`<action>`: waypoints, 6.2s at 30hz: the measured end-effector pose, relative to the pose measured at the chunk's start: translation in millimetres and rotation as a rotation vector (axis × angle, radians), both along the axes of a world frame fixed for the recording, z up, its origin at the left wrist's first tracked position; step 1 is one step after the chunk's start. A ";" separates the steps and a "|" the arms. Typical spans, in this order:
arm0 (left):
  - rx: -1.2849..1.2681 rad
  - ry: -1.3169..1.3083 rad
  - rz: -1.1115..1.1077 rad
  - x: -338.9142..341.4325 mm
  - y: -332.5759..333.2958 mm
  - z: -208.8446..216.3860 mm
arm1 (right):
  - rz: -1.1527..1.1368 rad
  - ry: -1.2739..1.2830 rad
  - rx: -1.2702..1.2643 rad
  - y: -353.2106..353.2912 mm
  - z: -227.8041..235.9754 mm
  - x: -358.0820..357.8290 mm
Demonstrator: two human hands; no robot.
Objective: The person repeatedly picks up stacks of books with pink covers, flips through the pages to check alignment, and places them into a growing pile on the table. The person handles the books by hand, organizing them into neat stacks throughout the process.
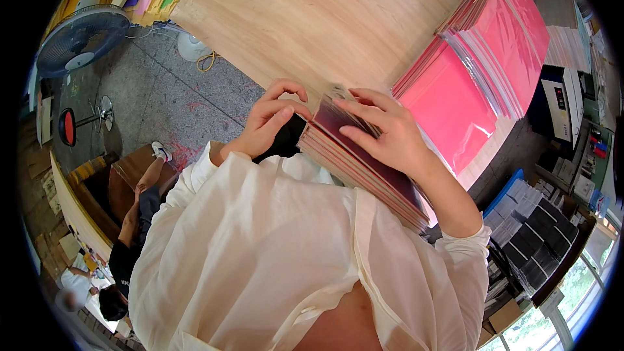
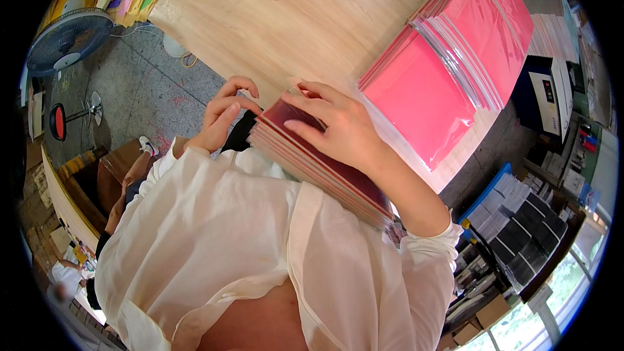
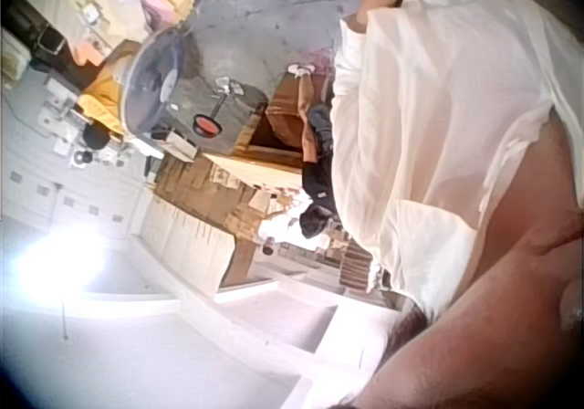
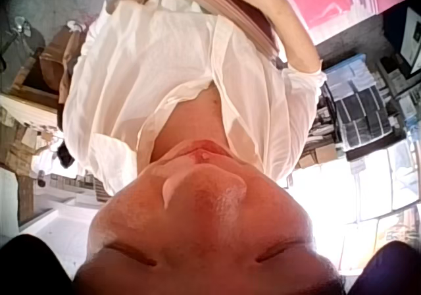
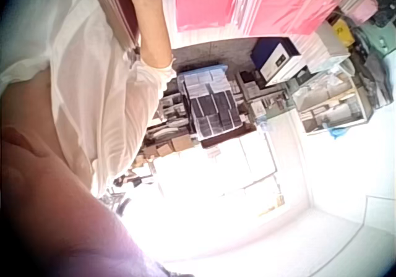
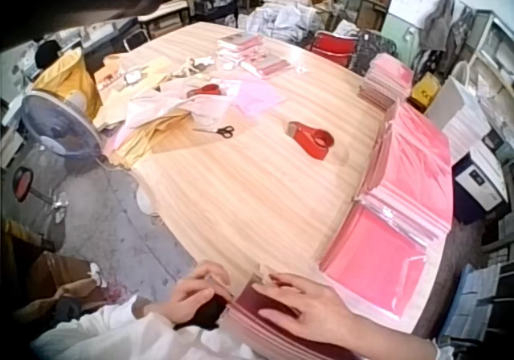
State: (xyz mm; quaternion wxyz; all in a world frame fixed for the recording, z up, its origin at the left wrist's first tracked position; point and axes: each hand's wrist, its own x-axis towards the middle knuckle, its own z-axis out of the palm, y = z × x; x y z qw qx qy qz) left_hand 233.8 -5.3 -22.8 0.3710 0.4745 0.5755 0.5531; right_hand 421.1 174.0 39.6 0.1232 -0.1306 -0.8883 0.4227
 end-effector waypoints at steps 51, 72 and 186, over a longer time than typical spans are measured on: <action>0.199 0.021 0.188 13.3 -9.3 -21.5 | 0.071 -0.072 0.080 21.4 -5.9 3.2; 0.127 0.097 0.010 11.9 -4.2 -7.7 | 0.088 0.010 0.150 10.6 0.2 2.7; -0.216 -0.243 -0.498 6.8 91.2 -41.8 | 0.263 -0.252 -0.081 33.7 44.5 37.3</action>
